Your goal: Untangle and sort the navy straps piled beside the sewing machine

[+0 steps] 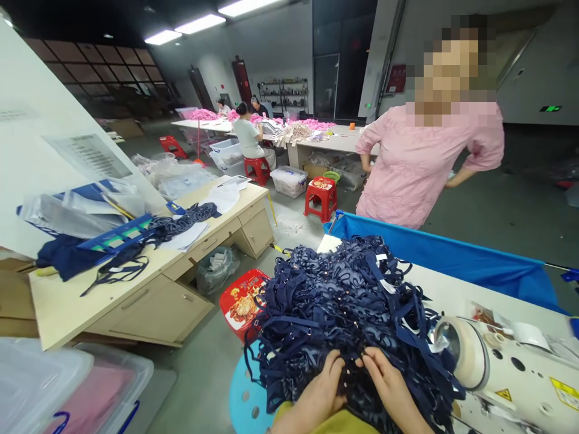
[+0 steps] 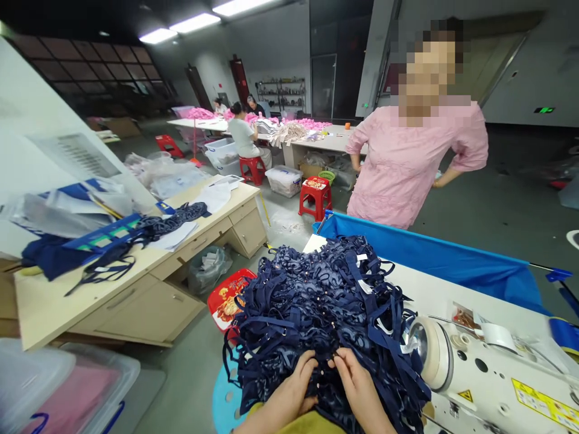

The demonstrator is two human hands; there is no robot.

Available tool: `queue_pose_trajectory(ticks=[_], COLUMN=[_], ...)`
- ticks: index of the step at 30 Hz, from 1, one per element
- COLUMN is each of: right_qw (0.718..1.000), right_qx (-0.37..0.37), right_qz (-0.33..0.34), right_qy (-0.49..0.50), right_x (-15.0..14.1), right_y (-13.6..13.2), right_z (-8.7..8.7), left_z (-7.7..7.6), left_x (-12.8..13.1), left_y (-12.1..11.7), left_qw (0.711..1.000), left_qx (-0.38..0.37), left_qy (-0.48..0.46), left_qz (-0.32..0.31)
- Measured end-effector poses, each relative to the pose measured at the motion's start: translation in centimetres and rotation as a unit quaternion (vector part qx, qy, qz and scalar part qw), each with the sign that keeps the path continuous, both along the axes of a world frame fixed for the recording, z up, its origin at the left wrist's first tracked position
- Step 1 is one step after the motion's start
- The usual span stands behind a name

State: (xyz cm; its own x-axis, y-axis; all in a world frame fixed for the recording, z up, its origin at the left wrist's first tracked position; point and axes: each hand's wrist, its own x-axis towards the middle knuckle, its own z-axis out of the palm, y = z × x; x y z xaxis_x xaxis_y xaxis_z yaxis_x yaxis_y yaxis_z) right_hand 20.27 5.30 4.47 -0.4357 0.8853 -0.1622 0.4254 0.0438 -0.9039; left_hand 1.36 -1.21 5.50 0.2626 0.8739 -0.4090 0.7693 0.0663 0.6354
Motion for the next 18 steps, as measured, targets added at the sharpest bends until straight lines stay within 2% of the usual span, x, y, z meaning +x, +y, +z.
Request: queue_pose_trajectory(ticks=[2,5,8,10,12,14,16,18], right_qw=[0.995,0.971,0.947,0.944,0.955,0.978,0.996,0.997], right_qx=[0.048,0.094,0.114,0.116,0.108,0.08,0.023,-0.062], right_qz=[0.061,0.114,0.128,0.126,0.107,0.073,0.039,0.039], right_qy=[-0.062,-0.189,-0.273,-0.283,-0.255,-0.179,-0.079,-0.004], right_x=[-0.1,-0.1,-0.1,0.0,0.0,0.0,0.1,0.3], right_y=[-0.4,-0.8,-0.5,-0.1,0.2,0.6,0.8,0.8], right_z=[-0.2,-0.6,-0.9,-1.0,-1.1,-0.9,-0.5,0.3], left_z=[0.4,0.6,0.7,0.8,0.7,0.5,0.1,-0.3], left_x=[0.2,0.3,0.3,0.1,0.0,-0.2,-0.3,-0.5], left_y=[0.2,0.3,0.0,-0.3,-0.6,-0.9,-1.2,-1.5], left_qw=[0.999,0.998,0.997,0.997,0.997,0.997,0.998,0.999], left_qx=[-0.019,-0.033,-0.04,-0.043,-0.041,-0.033,-0.025,-0.021], left_qy=[0.029,0.052,0.059,0.06,0.06,0.055,0.041,0.025], left_qz=[0.003,0.007,0.017,0.025,0.035,0.039,0.029,0.009])
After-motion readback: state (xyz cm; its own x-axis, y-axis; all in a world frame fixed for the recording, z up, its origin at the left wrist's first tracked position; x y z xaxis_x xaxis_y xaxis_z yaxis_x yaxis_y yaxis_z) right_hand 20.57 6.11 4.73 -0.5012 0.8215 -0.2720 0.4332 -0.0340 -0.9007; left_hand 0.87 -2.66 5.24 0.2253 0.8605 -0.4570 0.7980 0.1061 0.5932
